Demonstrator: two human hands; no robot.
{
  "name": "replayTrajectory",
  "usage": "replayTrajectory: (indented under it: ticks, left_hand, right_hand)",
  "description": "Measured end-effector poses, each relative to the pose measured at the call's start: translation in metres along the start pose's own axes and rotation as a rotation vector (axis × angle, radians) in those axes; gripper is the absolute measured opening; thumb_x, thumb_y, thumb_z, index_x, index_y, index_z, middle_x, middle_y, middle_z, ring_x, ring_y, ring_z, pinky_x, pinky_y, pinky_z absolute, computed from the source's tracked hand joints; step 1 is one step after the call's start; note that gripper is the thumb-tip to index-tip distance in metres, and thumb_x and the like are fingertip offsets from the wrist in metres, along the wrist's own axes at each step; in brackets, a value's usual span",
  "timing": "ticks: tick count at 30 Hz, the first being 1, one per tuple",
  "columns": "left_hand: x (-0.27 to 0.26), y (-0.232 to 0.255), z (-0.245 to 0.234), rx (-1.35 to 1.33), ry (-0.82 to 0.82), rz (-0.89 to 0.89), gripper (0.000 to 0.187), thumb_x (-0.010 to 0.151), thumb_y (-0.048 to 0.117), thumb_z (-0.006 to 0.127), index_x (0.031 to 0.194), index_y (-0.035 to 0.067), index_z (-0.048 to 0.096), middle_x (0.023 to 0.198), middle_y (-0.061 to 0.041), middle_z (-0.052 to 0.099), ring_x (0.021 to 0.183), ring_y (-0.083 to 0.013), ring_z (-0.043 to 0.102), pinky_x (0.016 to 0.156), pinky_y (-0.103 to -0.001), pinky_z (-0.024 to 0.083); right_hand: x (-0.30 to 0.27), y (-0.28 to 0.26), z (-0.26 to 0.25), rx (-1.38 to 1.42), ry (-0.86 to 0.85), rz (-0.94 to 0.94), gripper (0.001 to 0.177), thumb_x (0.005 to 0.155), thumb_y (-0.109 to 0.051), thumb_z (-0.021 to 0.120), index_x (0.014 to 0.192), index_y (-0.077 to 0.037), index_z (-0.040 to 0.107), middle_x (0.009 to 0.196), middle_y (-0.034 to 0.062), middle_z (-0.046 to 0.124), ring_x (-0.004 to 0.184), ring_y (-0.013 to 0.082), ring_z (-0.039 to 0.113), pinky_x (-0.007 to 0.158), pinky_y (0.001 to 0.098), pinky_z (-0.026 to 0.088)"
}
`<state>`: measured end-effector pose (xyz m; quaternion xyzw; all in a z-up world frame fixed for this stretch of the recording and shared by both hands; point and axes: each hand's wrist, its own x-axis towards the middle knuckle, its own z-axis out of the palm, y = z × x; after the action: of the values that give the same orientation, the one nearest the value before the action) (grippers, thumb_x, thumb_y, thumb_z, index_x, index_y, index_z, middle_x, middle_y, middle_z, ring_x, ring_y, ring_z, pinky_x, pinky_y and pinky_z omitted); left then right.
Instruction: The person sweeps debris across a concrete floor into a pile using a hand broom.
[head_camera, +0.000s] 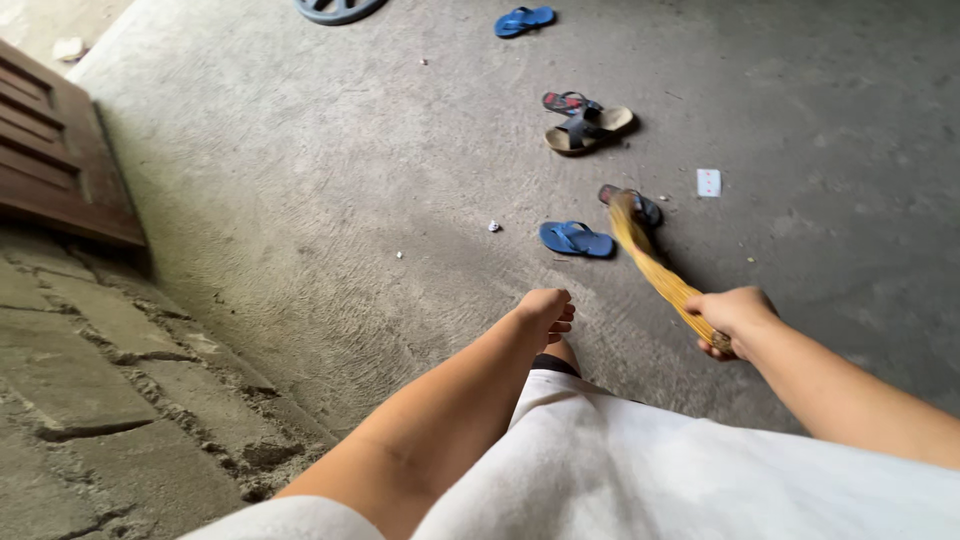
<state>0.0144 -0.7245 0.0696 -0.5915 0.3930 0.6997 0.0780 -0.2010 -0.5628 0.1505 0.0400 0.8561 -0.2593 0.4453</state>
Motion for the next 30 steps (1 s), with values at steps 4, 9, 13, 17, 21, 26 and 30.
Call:
replayTrajectory:
  ticks: [4, 9, 13, 17, 21, 26, 30]
  left_hand:
    - [0.021, 0.030, -0.029, -0.023, 0.014, -0.030, 0.022, 0.094, 0.027, 0.055, 0.091, 0.008, 0.066, 0.086, -0.006, 0.066, 0.072, -0.0202, 0.061, 0.077, -0.038, 0.048]
    - [0.080, 0.071, -0.082, -0.002, 0.047, -0.020, 0.019, 0.093, 0.025, 0.057, 0.088, 0.008, 0.064, 0.084, -0.006, 0.064, 0.069, -0.0189, 0.058, 0.069, -0.037, 0.044]
    - [0.136, 0.113, -0.119, -0.013, -0.054, 0.004, 0.015, 0.092, 0.018, 0.055, 0.084, 0.006, 0.062, 0.076, -0.009, 0.063, 0.062, -0.0187, 0.053, 0.055, -0.035, 0.034]
    - [0.152, 0.173, -0.124, 0.018, -0.025, -0.023, 0.023, 0.097, 0.022, 0.059, 0.089, 0.001, 0.065, 0.082, -0.009, 0.064, 0.070, -0.0207, 0.059, 0.064, -0.034, 0.050]
    - [0.143, 0.225, -0.113, 0.163, -0.051, -0.031, 0.025, 0.096, 0.024, 0.056, 0.093, 0.002, 0.068, 0.087, -0.009, 0.067, 0.075, -0.0203, 0.059, 0.069, -0.035, 0.045]
    - [0.142, 0.261, -0.110, 0.237, -0.076, -0.022, 0.028, 0.098, 0.024, 0.052, 0.098, 0.004, 0.070, 0.094, -0.007, 0.070, 0.081, -0.0185, 0.063, 0.078, -0.035, 0.051]
    - [0.149, 0.272, -0.121, 0.240, -0.075, -0.035, 0.028, 0.099, 0.025, 0.052, 0.099, 0.004, 0.070, 0.096, -0.007, 0.069, 0.083, -0.0185, 0.063, 0.079, -0.035, 0.050]
  right_hand:
    - [0.030, -0.035, 0.036, -0.302, 0.036, 0.040, 0.037, 0.090, -0.023, 0.081, 0.095, 0.012, 0.068, 0.070, 0.0191, 0.066, 0.047, 0.0255, 0.061, 0.038, 0.0383, 0.047]
    - [0.040, -0.106, 0.114, -0.435, -0.143, -0.090, 0.035, 0.089, -0.024, 0.081, 0.094, 0.010, 0.073, 0.068, 0.0206, 0.067, 0.046, 0.0265, 0.062, 0.037, 0.0396, 0.047]
    - [0.042, -0.161, 0.128, -0.272, -0.259, -0.150, 0.031, 0.088, -0.027, 0.077, 0.113, -0.009, 0.079, 0.067, 0.0179, 0.069, 0.046, 0.0235, 0.061, 0.039, 0.0369, 0.048]
    - [0.033, -0.203, 0.108, -0.160, -0.201, -0.194, 0.035, 0.091, -0.030, 0.073, 0.123, -0.017, 0.076, 0.066, 0.0161, 0.066, 0.044, 0.0210, 0.058, 0.038, 0.0349, 0.044]
    - [0.040, -0.217, 0.089, -0.097, 0.006, -0.139, 0.034, 0.091, -0.031, 0.074, 0.120, -0.015, 0.077, 0.069, 0.0150, 0.069, 0.046, 0.0198, 0.060, 0.040, 0.0332, 0.047]
    - [0.097, -0.199, 0.053, -0.054, 0.291, 0.013, 0.035, 0.090, -0.029, 0.080, 0.107, 0.001, 0.075, 0.074, 0.0197, 0.072, 0.050, 0.0238, 0.065, 0.041, 0.0359, 0.050]
    - [0.139, -0.183, 0.027, -0.064, 0.355, 0.097, 0.040, 0.090, -0.029, 0.082, 0.099, 0.009, 0.074, 0.074, 0.0214, 0.071, 0.049, 0.0257, 0.066, 0.041, 0.0374, 0.052]
